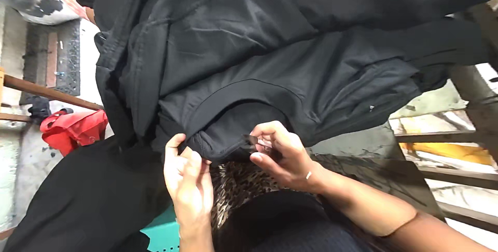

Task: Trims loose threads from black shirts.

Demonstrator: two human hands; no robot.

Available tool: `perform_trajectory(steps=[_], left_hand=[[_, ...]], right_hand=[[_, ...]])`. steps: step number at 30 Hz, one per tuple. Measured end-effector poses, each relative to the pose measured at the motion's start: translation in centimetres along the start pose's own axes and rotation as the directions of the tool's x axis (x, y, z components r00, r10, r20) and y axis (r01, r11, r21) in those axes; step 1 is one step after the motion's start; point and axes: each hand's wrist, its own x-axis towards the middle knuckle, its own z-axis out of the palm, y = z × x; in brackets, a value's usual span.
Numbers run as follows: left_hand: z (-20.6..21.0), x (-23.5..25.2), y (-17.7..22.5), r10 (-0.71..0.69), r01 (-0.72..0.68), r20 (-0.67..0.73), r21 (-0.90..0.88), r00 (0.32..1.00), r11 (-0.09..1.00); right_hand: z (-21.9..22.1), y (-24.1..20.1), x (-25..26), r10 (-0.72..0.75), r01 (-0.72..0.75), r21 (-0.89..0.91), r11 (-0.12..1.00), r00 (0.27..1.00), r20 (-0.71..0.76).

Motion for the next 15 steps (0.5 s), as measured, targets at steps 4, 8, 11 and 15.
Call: perform_trajectory(steps=[4, 8, 11, 15], left_hand=[[-0.6, -0.3, 0.3, 0.111, -0.196, 0.234, 0.380, 0.966, 0.904], [-1.6, 0.2, -0.5, 0.305, -0.407, 0.274, 0.701, 0.912, 0.585], [-2.3, 0.3, 0.0, 0.276, -0.411, 0.321, 0.509, 0.906, 0.756], [-2.4, -0.5, 0.3, 0.178, -0.253, 0.303, 0.230, 0.936, 0.940]], right_hand=[[-0.6, -0.3, 0.9, -0.004, 0.002, 0.062, 0.998, 0.999, 0.047], [-1.0, -0.2, 2.0, -0.053, 0.051, 0.026, 0.998, 0.994, 0.096], [-1.1, -0.1, 2.1, -0.068, 0.069, 0.001, 0.998, 0.990, 0.124], [-1.0, 0.0, 1.8, -0.128, 0.142, -0.111, 0.984, 0.984, 0.128]])
